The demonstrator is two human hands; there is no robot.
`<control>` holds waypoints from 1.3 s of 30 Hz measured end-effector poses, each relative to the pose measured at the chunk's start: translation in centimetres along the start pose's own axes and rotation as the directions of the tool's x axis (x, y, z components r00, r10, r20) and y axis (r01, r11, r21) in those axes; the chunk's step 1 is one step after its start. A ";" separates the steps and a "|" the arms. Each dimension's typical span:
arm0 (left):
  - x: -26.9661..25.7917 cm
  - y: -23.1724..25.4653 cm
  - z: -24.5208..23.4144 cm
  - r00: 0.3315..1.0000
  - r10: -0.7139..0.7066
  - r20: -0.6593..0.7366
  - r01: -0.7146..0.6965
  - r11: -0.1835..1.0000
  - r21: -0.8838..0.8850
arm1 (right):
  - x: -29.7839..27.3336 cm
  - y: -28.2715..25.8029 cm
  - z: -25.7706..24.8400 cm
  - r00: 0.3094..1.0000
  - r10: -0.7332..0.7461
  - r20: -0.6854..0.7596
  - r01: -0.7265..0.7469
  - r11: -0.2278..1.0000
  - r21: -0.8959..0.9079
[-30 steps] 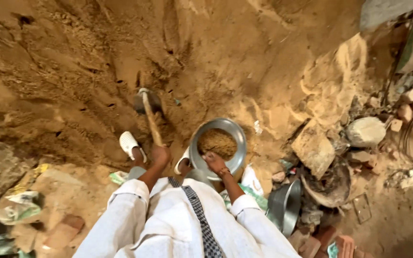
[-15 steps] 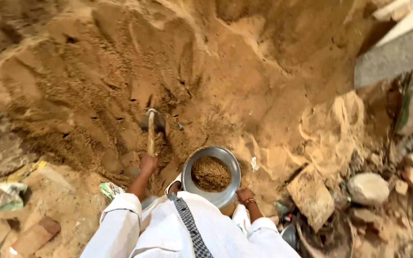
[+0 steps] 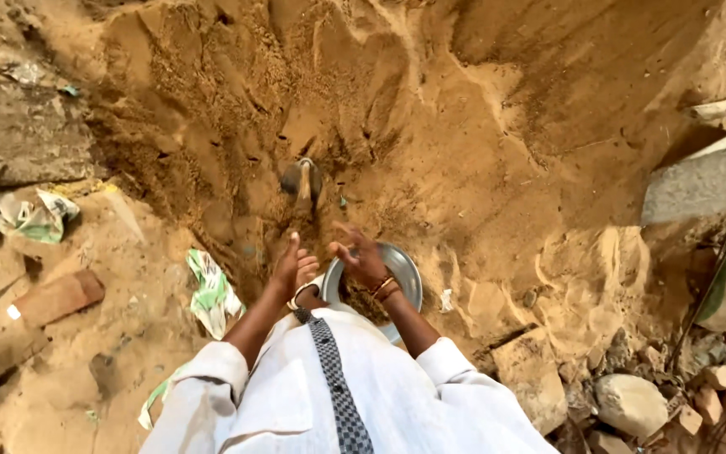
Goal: The person digs sand from a sand pile using a long-handled hoe, filling a large metal basin. They lift the full basin, carry it up a concrete staircase, and empty the sand at the top, then return down to refill the basin.
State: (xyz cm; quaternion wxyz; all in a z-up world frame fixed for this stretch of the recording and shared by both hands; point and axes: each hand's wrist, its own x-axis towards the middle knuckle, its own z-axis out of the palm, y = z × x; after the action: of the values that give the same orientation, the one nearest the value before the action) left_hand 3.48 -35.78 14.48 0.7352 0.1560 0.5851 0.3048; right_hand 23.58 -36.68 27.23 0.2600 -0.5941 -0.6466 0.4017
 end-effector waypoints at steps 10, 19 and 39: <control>-13.3 5.3 12.7 0.918 0.043 0.394 0.017 0.989 -0.148 | -11.5 5.9 1.7 0.933 -0.326 -0.151 0.258 0.900 -0.350; -11.5 -6.9 18.5 0.564 0.624 0.541 -0.825 0.456 0.334 | -12.6 3.9 -2.4 0.935 0.231 -0.269 0.048 0.669 0.742; -6.9 -7.1 32.7 0.950 0.084 0.302 -0.077 0.996 -0.035 | -13.8 36.1 -13.7 0.810 0.505 0.297 -0.586 0.709 0.392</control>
State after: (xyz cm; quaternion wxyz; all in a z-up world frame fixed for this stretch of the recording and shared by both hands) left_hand 35.70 -41.40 24.32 0.8049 0.2163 0.4549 0.3138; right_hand 57.11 -48.34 6.74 0.2084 -0.6423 -0.3448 0.6520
